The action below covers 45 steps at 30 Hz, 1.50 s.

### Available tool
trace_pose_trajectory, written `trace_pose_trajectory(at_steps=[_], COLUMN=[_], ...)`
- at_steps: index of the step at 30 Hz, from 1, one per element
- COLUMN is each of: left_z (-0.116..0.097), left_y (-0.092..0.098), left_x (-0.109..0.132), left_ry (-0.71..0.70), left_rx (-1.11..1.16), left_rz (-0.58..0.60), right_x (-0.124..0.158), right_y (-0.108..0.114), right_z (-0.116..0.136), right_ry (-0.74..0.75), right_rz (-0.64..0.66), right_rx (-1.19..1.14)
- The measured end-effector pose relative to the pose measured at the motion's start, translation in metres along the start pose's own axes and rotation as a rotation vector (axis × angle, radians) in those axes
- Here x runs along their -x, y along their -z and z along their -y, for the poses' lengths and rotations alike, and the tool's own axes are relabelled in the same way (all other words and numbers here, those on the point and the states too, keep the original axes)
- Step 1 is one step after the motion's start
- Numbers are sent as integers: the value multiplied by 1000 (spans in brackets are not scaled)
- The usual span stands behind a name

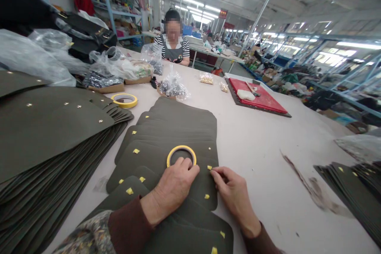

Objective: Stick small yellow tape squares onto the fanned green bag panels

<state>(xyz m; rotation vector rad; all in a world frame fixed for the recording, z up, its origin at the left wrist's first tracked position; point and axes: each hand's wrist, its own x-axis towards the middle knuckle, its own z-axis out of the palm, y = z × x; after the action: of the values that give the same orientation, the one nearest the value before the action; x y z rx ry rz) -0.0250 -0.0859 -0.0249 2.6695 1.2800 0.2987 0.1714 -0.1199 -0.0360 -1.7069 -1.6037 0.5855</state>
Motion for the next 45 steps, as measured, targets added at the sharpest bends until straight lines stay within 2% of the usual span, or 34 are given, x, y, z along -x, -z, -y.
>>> trace_pose_trajectory(at_steps=[5,9,11,14,20,26,31,37,40,45], left_z=[4,20,27,33,30,29,30,32,31,33], left_y=[4,8,10,14,19,19,17,21,29,35], left_x=[-3,-9,-13,-17,-18,-17,-17,-18,-23,-27], left_ry=[10,58,88,93,103,108,103,92,133,118], left_rx=[35,28,7,-1,18,11,15,39,63,62], left_rz=[-18,-125,-140,-109,-54,-55,-53,-29,-18,-4], right_x=[-5,-12,-13,-13,-9,-11,-16,-18,-18,-13], right_y=[-15,-18,-19,-19,-14,-16,-16,-13,-10,7], right_z=[5,4,2,0,0,0,-3,0,5,11], right_ry=[67,21,-8,24,85,178,145,192,174,119], right_rz=[-51,-28,-23,-31,-89,-107,-66,-72,10,314], right_rx=[169,148,106,53,16,87,140,219,218,139])
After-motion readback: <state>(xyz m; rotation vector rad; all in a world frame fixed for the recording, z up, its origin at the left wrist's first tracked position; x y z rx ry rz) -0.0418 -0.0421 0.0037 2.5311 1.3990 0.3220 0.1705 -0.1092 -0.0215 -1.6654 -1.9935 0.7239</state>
